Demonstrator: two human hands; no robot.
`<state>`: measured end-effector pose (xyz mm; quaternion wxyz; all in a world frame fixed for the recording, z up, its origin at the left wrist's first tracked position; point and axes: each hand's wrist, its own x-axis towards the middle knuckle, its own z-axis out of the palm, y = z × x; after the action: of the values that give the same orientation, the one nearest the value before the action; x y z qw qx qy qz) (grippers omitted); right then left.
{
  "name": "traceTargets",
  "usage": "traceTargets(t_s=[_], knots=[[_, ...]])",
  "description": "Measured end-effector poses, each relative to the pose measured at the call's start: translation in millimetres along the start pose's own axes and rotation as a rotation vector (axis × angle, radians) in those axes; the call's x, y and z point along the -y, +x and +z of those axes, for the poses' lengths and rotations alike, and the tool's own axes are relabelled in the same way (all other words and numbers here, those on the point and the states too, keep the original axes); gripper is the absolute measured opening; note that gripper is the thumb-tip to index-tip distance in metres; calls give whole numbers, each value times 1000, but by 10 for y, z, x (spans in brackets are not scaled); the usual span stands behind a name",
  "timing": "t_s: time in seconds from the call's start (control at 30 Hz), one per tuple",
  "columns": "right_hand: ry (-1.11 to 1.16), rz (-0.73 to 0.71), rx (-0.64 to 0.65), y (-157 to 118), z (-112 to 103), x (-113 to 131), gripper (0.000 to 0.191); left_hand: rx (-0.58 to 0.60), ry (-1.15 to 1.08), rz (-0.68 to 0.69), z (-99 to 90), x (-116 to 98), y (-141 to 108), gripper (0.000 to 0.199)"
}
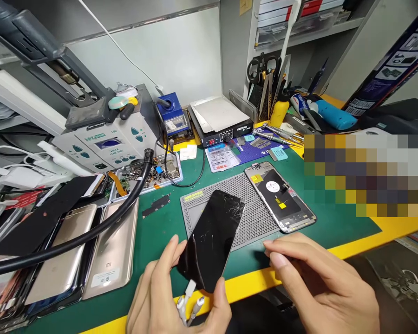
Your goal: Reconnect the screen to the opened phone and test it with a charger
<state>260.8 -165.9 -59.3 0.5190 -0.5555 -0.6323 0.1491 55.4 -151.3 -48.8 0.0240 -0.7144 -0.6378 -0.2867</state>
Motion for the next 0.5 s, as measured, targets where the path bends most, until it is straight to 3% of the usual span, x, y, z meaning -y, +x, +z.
traceTargets(t_s=[0.27,0.5], knots=[[10,5,6,-32,18,-11,24,-8,18,123,-18,92,-13,80],[65,3,29,-50,15,-14,25,-15,-9,140,22,112,-30,81]])
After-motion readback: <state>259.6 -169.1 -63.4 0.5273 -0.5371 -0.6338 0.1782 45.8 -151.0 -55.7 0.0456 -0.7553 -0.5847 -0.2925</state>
